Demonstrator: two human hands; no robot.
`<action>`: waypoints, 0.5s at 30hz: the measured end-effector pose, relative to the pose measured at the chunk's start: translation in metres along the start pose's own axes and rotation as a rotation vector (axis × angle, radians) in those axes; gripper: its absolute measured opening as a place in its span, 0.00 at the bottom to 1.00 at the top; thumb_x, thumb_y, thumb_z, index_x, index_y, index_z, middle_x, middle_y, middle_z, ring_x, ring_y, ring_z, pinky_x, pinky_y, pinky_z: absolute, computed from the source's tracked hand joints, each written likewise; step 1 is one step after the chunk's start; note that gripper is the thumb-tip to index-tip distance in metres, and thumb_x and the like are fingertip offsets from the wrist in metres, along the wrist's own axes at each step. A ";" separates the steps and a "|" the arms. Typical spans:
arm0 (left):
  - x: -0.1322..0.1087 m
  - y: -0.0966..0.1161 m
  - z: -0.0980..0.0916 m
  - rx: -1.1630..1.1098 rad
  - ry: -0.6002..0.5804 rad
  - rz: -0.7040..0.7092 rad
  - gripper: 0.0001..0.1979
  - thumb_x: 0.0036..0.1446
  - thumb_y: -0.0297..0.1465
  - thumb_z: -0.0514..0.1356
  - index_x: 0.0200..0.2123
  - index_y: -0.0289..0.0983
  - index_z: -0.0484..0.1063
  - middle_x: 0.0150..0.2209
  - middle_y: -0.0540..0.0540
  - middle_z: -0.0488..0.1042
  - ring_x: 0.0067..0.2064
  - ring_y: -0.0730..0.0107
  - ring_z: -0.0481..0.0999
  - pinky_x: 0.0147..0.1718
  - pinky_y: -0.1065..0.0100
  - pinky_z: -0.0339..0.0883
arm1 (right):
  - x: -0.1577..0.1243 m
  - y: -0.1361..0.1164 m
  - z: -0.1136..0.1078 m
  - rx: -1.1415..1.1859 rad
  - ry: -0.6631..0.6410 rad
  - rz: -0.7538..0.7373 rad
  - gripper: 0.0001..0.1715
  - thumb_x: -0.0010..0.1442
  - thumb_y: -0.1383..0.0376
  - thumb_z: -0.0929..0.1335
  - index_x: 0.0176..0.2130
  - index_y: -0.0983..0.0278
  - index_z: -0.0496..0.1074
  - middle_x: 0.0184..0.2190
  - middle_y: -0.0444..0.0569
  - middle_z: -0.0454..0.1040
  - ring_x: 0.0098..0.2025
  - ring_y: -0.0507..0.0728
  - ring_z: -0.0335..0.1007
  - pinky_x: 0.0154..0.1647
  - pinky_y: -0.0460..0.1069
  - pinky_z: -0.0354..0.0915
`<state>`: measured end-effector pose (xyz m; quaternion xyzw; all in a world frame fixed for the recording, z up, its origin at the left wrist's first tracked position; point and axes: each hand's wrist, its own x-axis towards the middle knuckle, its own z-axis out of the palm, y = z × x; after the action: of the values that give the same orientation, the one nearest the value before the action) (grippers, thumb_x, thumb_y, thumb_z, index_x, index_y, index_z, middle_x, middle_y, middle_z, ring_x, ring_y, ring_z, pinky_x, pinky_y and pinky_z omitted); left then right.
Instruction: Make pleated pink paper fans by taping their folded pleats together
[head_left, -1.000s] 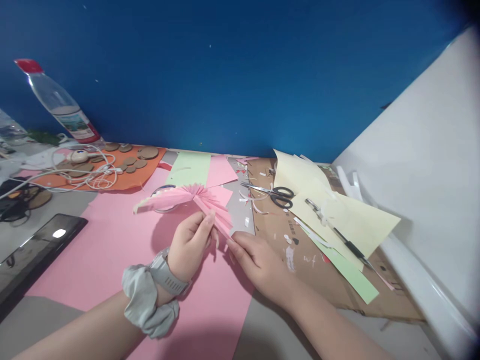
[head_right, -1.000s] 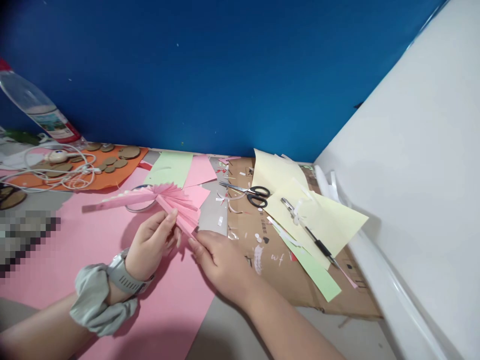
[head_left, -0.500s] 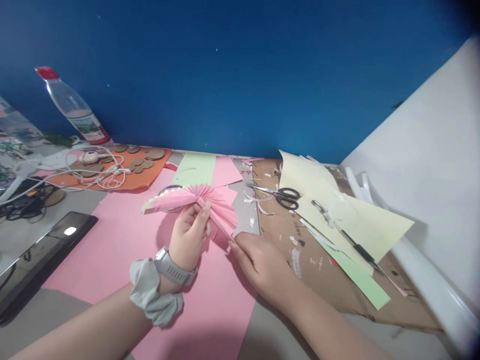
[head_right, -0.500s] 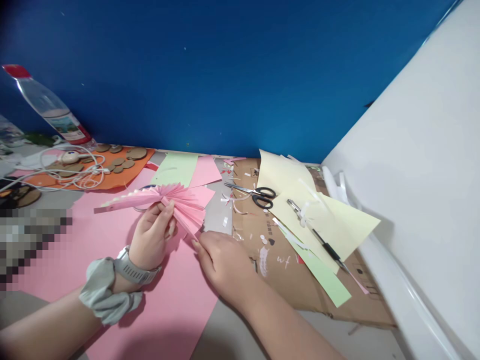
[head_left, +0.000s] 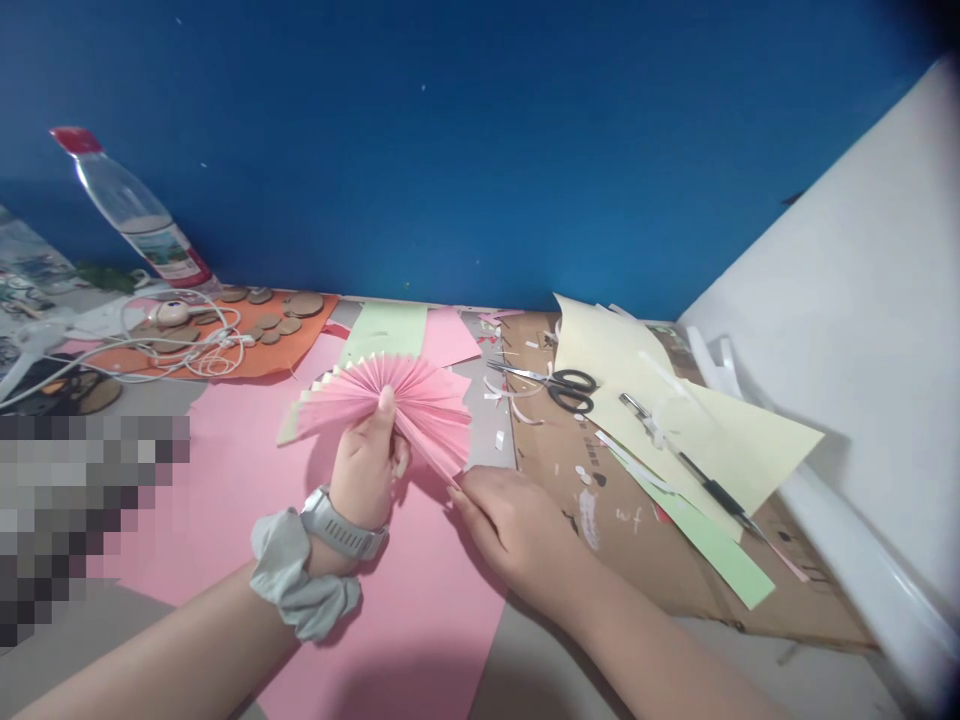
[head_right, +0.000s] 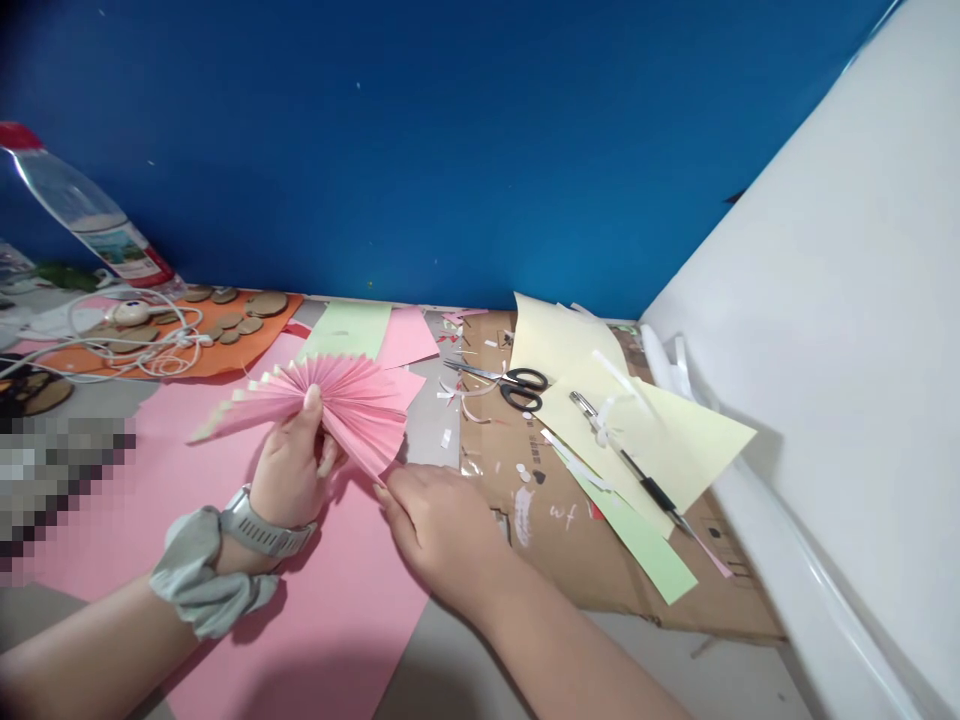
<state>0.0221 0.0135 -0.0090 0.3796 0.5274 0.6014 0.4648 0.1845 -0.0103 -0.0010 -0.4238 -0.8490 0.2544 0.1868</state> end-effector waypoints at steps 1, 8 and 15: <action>0.000 0.000 0.000 0.009 -0.011 0.005 0.28 0.58 0.43 0.53 0.10 0.37 0.53 0.08 0.54 0.53 0.12 0.81 0.54 0.12 0.75 0.52 | 0.000 0.000 0.000 0.007 -0.003 0.002 0.19 0.67 0.62 0.53 0.26 0.63 0.57 0.23 0.43 0.63 0.28 0.51 0.59 0.31 0.47 0.53; -0.003 0.006 0.003 0.137 -0.164 -0.017 0.23 0.58 0.44 0.53 0.16 0.36 0.59 0.11 0.55 0.59 0.13 0.81 0.57 0.13 0.76 0.53 | 0.000 0.001 -0.006 0.175 0.026 0.090 0.20 0.67 0.59 0.53 0.25 0.63 0.57 0.24 0.43 0.64 0.28 0.51 0.61 0.30 0.47 0.54; -0.007 0.008 0.003 0.191 -0.253 -0.015 0.16 0.56 0.40 0.57 0.22 0.36 0.60 0.13 0.56 0.63 0.13 0.81 0.62 0.13 0.77 0.57 | 0.000 0.002 -0.008 0.297 0.022 0.132 0.21 0.67 0.59 0.53 0.28 0.63 0.63 0.27 0.44 0.68 0.31 0.52 0.64 0.35 0.47 0.56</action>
<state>0.0260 0.0073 -0.0008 0.4910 0.5221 0.4923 0.4939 0.1904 -0.0072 0.0046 -0.4491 -0.7702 0.3843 0.2395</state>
